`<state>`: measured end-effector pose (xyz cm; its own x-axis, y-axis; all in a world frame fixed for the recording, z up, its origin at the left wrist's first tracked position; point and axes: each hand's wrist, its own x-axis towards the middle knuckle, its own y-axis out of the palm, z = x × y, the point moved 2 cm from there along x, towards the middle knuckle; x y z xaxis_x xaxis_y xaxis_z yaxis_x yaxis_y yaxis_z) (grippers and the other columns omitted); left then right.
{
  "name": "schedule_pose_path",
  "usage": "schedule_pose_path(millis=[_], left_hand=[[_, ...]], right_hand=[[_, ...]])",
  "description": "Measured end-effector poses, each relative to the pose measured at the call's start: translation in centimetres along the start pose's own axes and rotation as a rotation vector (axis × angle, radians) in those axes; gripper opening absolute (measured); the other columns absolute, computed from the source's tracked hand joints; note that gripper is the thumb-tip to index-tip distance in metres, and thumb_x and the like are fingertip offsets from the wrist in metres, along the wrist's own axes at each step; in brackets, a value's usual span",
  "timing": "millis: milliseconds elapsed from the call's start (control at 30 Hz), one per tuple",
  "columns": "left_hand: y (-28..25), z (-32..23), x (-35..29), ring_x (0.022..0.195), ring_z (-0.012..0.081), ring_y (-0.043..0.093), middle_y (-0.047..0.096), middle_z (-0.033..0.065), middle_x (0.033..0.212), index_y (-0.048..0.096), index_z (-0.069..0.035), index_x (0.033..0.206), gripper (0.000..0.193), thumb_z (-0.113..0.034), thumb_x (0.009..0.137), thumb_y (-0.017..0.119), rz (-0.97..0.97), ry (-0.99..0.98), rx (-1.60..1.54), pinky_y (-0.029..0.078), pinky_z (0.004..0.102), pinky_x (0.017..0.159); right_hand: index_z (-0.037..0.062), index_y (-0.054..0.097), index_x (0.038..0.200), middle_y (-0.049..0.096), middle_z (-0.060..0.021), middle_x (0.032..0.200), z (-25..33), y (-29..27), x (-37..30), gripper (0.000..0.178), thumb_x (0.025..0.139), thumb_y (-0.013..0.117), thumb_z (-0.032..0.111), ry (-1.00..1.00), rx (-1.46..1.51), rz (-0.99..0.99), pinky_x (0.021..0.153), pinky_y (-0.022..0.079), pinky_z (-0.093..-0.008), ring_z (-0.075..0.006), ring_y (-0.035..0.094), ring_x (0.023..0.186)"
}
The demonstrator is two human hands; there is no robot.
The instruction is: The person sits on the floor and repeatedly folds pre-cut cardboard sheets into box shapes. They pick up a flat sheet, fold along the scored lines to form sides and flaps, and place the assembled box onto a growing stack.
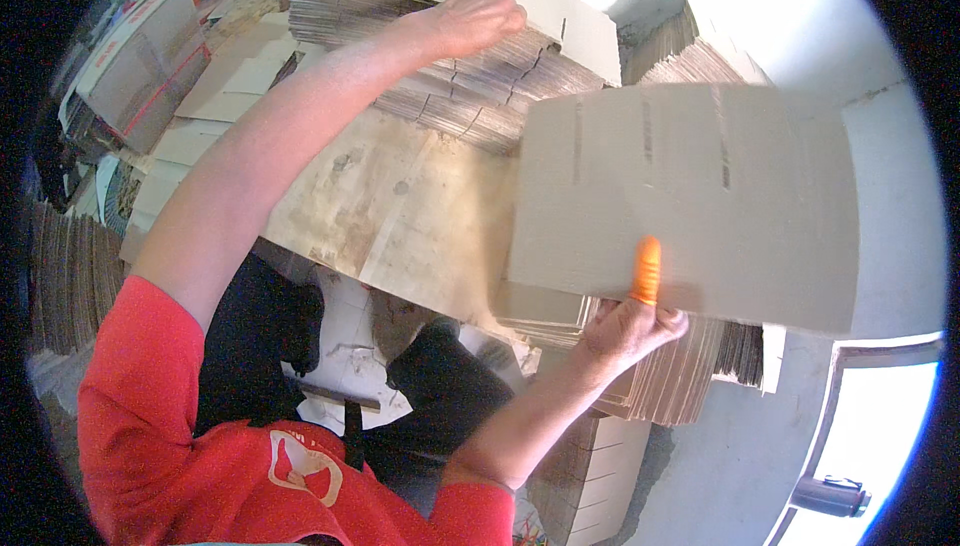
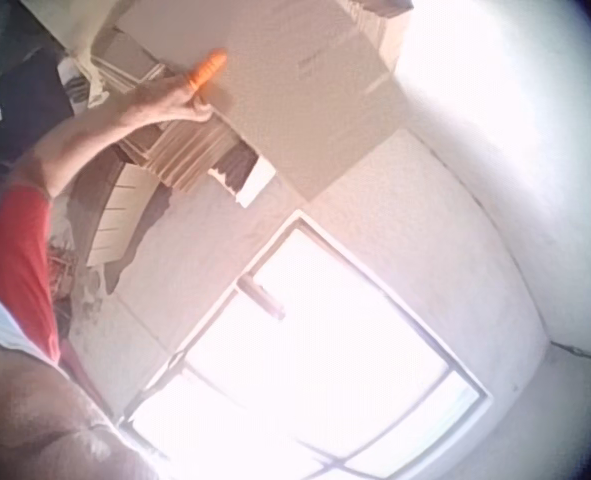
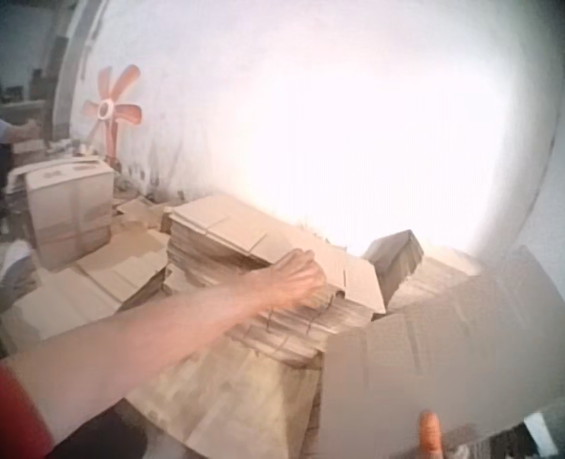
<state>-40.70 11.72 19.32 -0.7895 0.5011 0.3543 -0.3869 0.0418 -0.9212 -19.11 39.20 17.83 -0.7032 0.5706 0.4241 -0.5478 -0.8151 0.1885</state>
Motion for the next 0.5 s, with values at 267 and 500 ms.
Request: schedule_pose_path(millis=[267, 500], left_hand=[[1.4, 4.2, 0.5, 0.079, 0.0336, 0.066, 0.064, 0.0170, 0.076, 0.064, -0.001, 0.079, 0.006, -0.007, 0.080, 0.065, -0.235, -0.522, -0.852, 0.053, 0.0436, 0.069], [-0.2, 1.2, 0.2, 0.078, 0.0343, 0.067, 0.066, 0.0181, 0.076, 0.063, -0.001, 0.078, 0.005, -0.005, 0.080, 0.065, -0.625, 0.101, -0.141, 0.053, 0.0435, 0.069]], right_hand=[[0.0050, 0.069, 0.077, 0.063, -0.0041, 0.066, -1.1, 1.8, -1.6, 0.009, 0.086, 0.069, 0.002, 0.108, 0.095, 0.192, 0.028, 0.024, -0.0176, -0.0026, 0.044, 0.041], [0.0041, 0.070, 0.081, 0.064, -0.0018, 0.067, -2.2, 1.1, -1.5, 0.005, 0.086, 0.070, 0.004, 0.104, 0.045, 0.098, 0.028, 0.024, -0.0177, -0.0017, 0.042, 0.040]])
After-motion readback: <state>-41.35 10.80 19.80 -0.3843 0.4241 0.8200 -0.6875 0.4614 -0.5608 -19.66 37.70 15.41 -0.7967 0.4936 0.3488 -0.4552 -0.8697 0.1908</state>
